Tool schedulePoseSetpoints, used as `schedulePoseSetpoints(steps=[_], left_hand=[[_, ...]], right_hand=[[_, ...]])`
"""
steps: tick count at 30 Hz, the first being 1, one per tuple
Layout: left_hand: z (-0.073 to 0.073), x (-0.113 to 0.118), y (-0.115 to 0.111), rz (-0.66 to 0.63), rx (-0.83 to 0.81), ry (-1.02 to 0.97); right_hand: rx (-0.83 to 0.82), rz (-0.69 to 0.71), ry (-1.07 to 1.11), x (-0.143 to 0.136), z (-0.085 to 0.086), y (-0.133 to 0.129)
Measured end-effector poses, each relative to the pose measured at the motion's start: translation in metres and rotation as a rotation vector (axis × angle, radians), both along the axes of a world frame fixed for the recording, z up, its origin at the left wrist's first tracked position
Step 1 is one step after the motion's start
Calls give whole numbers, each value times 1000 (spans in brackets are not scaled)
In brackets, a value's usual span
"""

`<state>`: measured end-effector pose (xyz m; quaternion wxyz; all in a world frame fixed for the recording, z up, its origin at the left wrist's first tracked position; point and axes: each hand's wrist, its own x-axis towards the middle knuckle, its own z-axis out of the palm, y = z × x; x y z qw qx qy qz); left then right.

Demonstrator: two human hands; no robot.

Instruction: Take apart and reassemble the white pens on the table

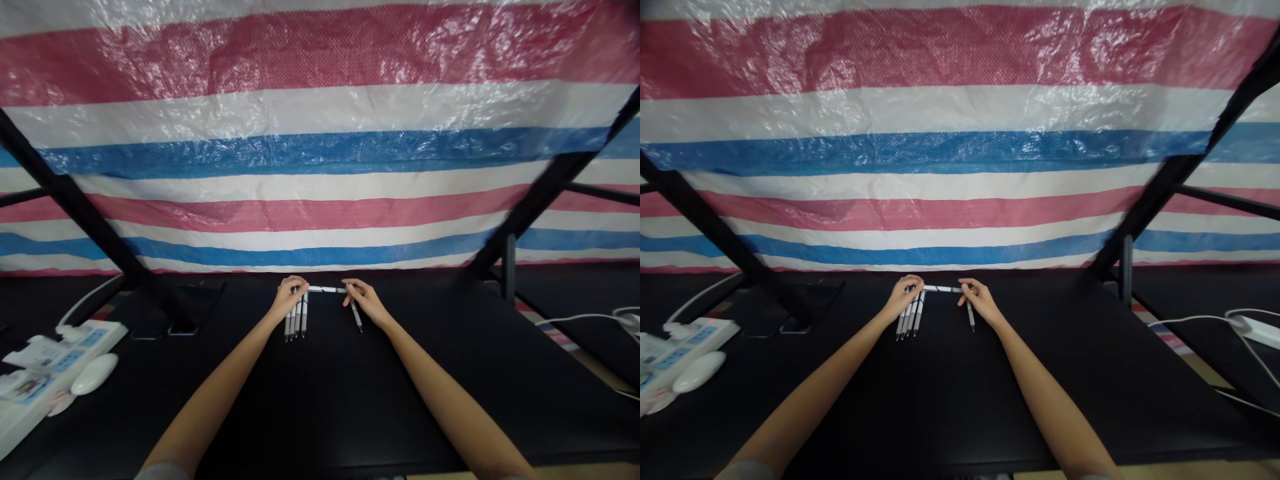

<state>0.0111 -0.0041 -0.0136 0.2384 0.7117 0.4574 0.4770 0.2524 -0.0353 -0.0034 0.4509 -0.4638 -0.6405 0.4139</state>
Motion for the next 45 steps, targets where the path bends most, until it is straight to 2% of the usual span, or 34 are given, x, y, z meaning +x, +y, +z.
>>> schedulePoseSetpoints(steps=[4, 8, 16, 23, 30, 40, 45], left_hand=[[1, 0, 0, 0, -1, -22], [2, 0, 0, 3, -3, -22], [3, 0, -2, -23, 16, -28], [4, -1, -1, -13, 4, -116], [2, 0, 0, -2, 3, -136], [6, 3, -4, -66, 70, -80], [5, 3, -6, -91, -4, -64]], right_hand=[[-12, 6, 38, 1, -6, 4], [44, -33, -10, 2, -10, 8], [201, -69, -205, 1, -8, 8], [206, -110, -235, 1, -5, 4], [283, -79, -232, 1, -9, 7], [201, -78, -245, 1, -5, 5], [187, -59, -250, 0, 0, 4]])
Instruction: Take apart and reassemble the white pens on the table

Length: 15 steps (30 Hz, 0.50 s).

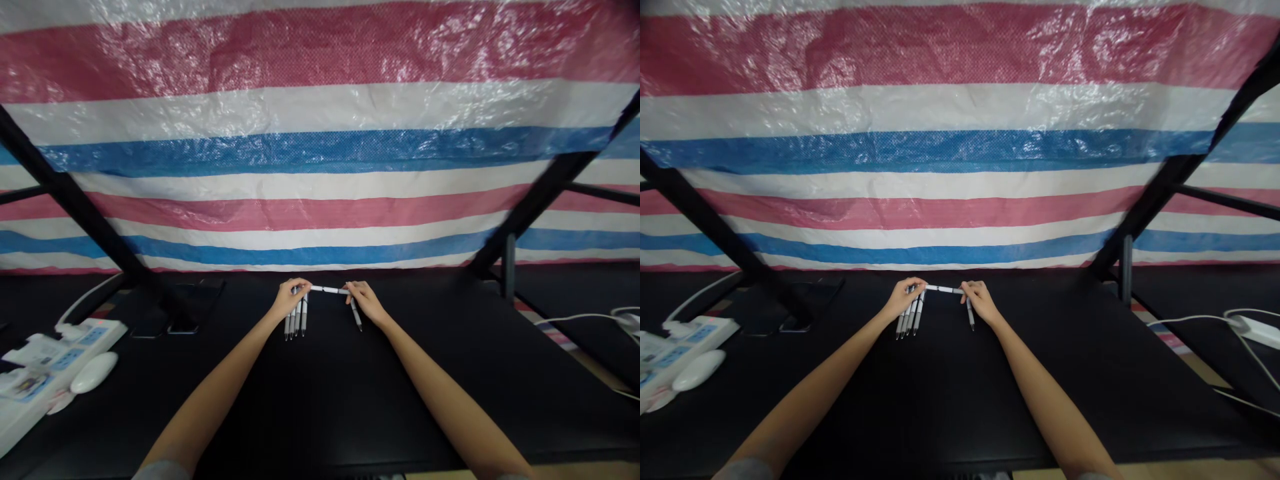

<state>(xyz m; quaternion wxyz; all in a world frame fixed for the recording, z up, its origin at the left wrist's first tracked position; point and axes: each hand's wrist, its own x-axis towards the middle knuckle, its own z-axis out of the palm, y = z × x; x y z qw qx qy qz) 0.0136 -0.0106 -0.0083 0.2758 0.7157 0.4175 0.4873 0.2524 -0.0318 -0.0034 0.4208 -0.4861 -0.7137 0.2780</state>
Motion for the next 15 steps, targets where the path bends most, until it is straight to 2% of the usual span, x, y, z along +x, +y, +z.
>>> schedulePoseSetpoints(steps=[15], left_hand=[[3, -1, -1, 2, -57, -52]], right_hand=[[17, 18, -38, -3, 3, -2]])
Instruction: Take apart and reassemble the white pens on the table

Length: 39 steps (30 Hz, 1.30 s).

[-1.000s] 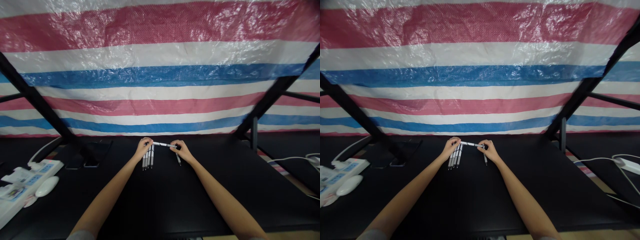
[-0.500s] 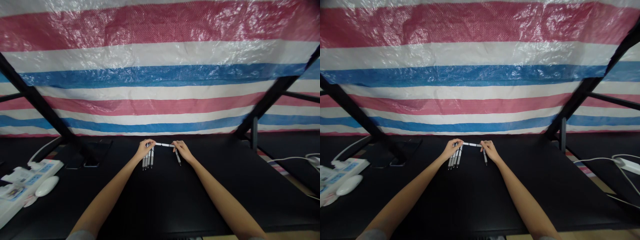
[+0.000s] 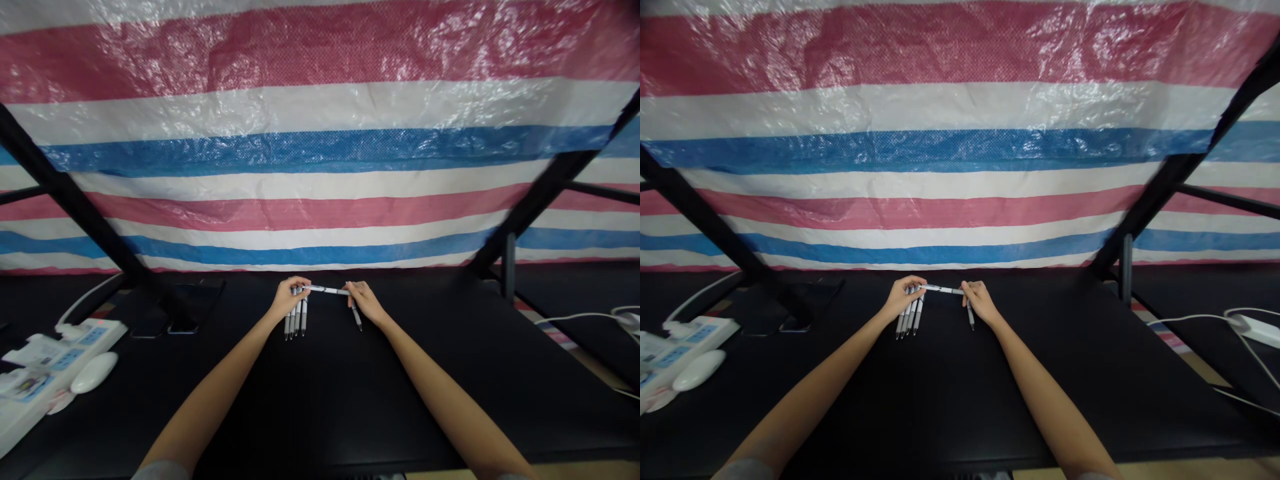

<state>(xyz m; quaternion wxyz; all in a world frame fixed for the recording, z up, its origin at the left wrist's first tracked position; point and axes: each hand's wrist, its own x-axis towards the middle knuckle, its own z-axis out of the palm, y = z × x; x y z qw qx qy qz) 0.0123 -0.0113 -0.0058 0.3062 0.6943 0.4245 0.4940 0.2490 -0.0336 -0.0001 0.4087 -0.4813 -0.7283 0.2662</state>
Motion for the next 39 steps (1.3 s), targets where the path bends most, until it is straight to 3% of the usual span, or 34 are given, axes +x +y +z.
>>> schedulePoseSetpoints(steps=[9, 14, 22, 39], left_hand=[[-1, 0, 0, -22, -30, -85], [-1, 1, -1, -62, -228, -415], [2, -10, 7, -45, -327, -887], [-2, -11, 12, -106, -464, -908]], right_hand=[[25, 33, 10, 1, -6, 3], [3, -26, 35, 2, -4, 1], [-19, -72, 107, 4, -5, 3], [-40, -76, 134, 4, -8, 4]])
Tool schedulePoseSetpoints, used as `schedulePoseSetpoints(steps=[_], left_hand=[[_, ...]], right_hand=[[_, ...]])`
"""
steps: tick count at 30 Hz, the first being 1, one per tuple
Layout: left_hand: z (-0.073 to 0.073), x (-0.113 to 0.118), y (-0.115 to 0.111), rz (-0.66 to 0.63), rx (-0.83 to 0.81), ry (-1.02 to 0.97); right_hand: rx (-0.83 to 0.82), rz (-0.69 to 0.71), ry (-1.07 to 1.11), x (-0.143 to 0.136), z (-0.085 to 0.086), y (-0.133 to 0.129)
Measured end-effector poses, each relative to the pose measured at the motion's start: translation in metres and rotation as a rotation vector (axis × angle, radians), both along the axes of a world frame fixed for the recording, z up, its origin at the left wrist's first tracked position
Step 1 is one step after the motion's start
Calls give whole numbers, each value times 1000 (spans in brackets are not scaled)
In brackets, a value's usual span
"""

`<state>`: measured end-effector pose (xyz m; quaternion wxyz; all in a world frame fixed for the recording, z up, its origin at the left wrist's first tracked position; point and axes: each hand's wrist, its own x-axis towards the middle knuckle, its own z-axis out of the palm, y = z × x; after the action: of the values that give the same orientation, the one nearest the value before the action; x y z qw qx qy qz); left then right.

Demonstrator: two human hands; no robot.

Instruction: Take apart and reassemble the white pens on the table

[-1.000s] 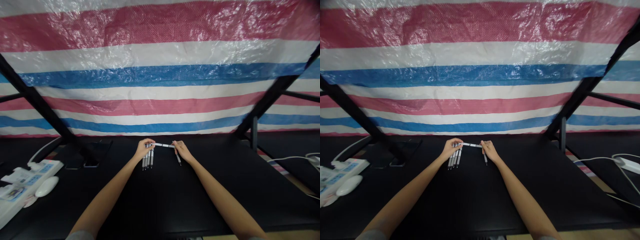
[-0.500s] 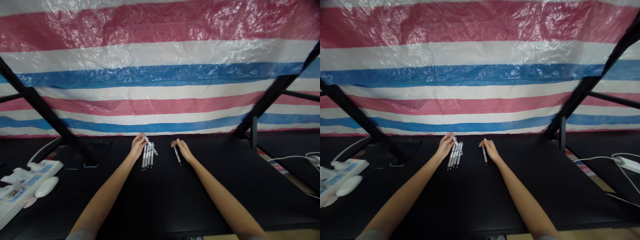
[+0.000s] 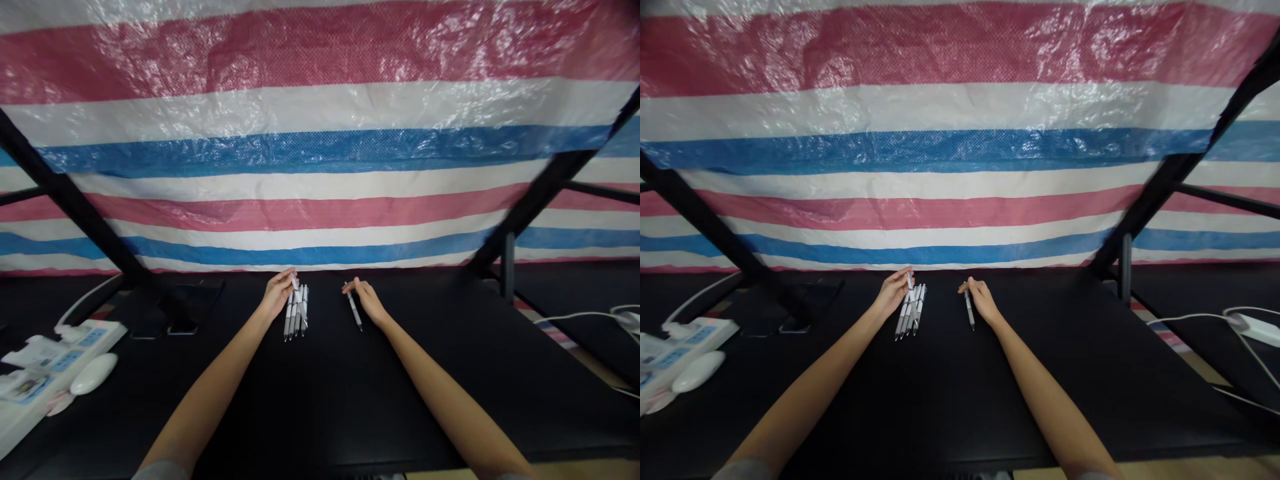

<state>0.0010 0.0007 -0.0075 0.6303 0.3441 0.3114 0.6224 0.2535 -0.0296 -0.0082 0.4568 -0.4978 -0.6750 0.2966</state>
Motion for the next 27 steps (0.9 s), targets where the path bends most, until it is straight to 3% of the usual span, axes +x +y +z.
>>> schedulePoseSetpoints(steps=[17, 27], left_hand=[[-2, 0, 2, -21, -7, -12], [17, 0, -2, -16, -96, -160]], right_hand=[[-32, 2, 21, 1, -4, 2], [-43, 9, 40, 1, -3, 2]])
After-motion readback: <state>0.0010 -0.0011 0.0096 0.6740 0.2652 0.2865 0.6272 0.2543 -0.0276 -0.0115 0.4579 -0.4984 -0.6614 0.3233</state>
